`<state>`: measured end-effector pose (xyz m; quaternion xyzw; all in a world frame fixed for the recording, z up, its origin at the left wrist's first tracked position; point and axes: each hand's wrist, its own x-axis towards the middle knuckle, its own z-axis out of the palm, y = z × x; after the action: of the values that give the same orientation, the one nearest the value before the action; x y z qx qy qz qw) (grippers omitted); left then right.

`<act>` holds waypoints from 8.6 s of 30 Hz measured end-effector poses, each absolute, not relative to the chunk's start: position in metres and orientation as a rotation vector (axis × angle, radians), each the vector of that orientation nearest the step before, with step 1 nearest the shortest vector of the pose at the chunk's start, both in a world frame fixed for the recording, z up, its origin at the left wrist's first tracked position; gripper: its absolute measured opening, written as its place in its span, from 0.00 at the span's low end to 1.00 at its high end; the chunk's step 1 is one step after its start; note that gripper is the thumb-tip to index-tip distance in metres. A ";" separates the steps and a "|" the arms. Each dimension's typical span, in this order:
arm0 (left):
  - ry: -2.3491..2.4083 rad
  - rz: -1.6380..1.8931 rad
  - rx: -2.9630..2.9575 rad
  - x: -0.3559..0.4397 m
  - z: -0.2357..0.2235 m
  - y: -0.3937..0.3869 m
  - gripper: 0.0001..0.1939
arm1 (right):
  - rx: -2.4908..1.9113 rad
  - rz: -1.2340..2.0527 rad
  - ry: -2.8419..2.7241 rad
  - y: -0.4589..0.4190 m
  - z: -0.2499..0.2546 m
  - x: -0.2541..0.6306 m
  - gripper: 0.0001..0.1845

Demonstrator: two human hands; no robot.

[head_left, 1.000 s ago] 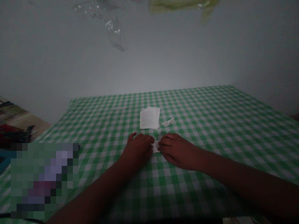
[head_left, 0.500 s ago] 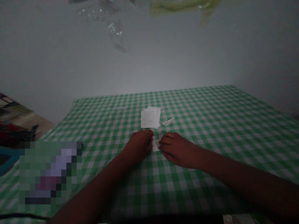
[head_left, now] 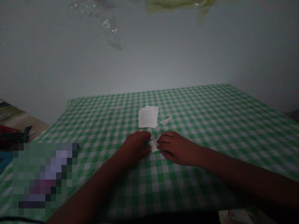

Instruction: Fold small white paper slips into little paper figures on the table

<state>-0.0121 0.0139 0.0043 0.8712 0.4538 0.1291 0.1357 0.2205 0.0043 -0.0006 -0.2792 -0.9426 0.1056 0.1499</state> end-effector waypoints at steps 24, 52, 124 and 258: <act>1.226 0.285 2.585 -0.015 0.000 0.010 0.13 | -0.872 0.549 -2.430 0.012 -0.006 0.217 0.09; 1.169 0.358 2.567 -0.010 0.004 -0.001 0.15 | -1.182 0.395 -2.542 0.016 -0.010 0.199 0.11; 1.284 0.204 2.623 -0.003 0.010 -0.009 0.09 | -1.010 0.377 -2.619 0.005 -0.010 0.212 0.06; 1.676 0.341 2.448 0.008 0.000 -0.007 0.10 | -1.143 -0.038 -2.737 -0.020 -0.002 0.199 0.13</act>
<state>0.0081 -0.0069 0.0004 0.8172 0.5597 0.1140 0.0776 0.1989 -0.0203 -0.0018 -0.3840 -0.9191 -0.0129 0.0875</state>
